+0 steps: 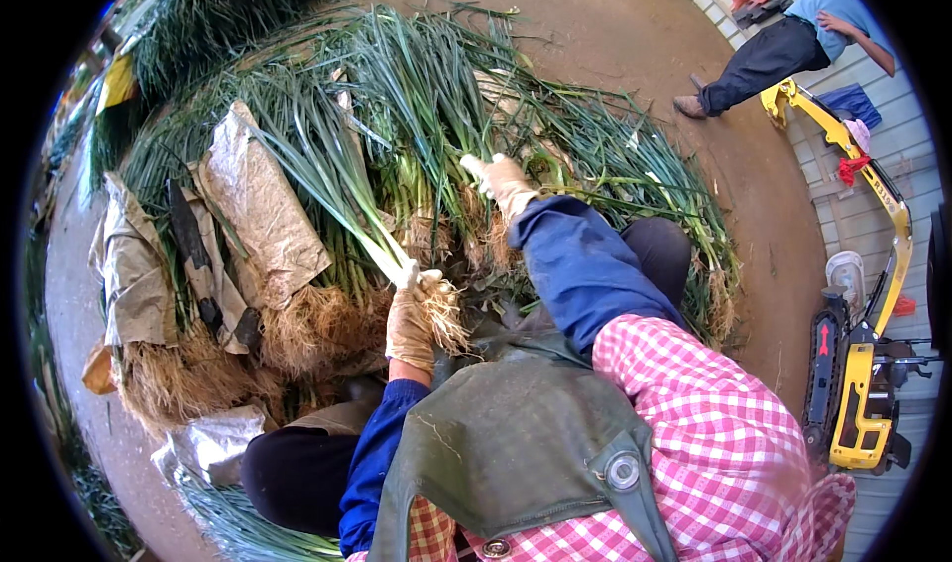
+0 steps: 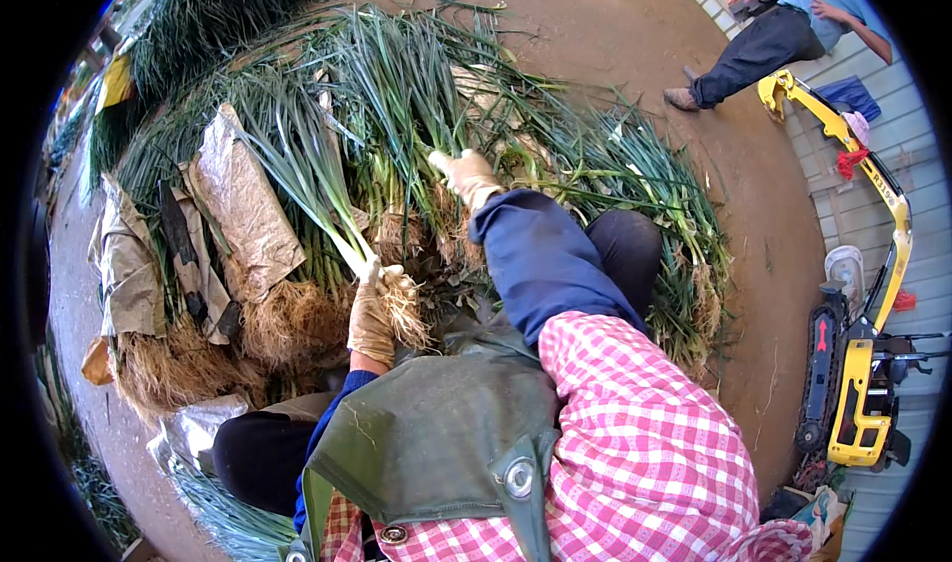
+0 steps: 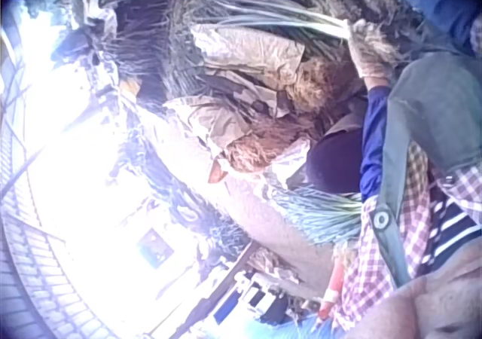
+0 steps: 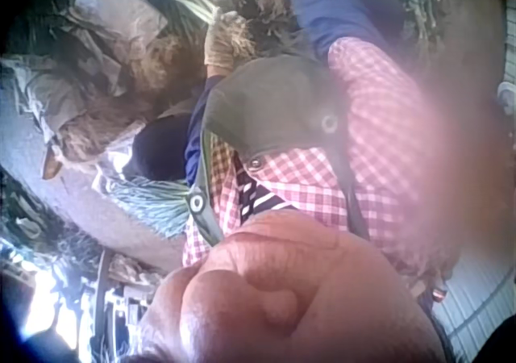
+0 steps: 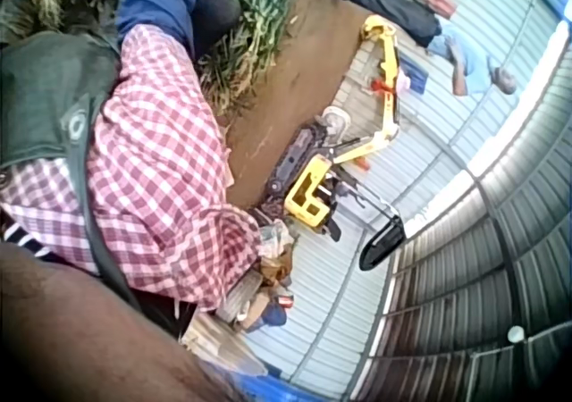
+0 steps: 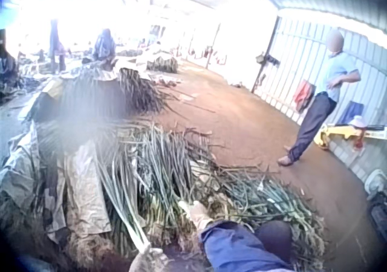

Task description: The person is cleaning green onions by peeling away outer layers and debris by hand while wearing gloves.

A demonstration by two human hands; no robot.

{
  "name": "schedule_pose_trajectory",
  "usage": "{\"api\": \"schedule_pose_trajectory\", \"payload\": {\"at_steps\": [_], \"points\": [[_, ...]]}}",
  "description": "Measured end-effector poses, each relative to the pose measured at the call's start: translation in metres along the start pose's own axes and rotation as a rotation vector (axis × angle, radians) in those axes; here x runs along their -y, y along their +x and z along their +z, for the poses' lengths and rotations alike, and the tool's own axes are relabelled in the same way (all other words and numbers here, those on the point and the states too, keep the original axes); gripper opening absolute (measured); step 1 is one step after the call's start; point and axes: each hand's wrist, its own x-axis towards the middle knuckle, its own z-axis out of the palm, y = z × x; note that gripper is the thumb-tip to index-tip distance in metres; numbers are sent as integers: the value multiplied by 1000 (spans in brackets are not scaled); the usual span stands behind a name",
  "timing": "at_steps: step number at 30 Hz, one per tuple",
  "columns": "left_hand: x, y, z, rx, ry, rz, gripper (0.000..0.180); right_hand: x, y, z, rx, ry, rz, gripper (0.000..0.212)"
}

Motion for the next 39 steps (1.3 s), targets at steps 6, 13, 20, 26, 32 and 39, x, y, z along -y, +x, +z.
{"api": "schedule_pose_trajectory", "payload": {"at_steps": [6, 13, 20, 26, 32, 39], "points": [[10, 5, 12, -53, 131, -10, 11, -55, 44, 1, -331, -650, -348, 47], [13, 18, -5, 35, 219, 37, 30, 39, 10, -93, 373, 782, -236, 20], [14, 13, 14, -73, 218, 5, 15, -19, 27, -74, 561, 644, -54, 30], [18, 23, 5, 31, 98, 72, 25, -32, -54, -8, 515, 419, -194, 31], [28, 30, -6, 44, 48, 23, 16, -34, -123, 13, 323, -378, -604, 36], [30, 55, -56, 179, -91, -28, 22, -12, -170, 6, 105, -774, -960, 27]]}}
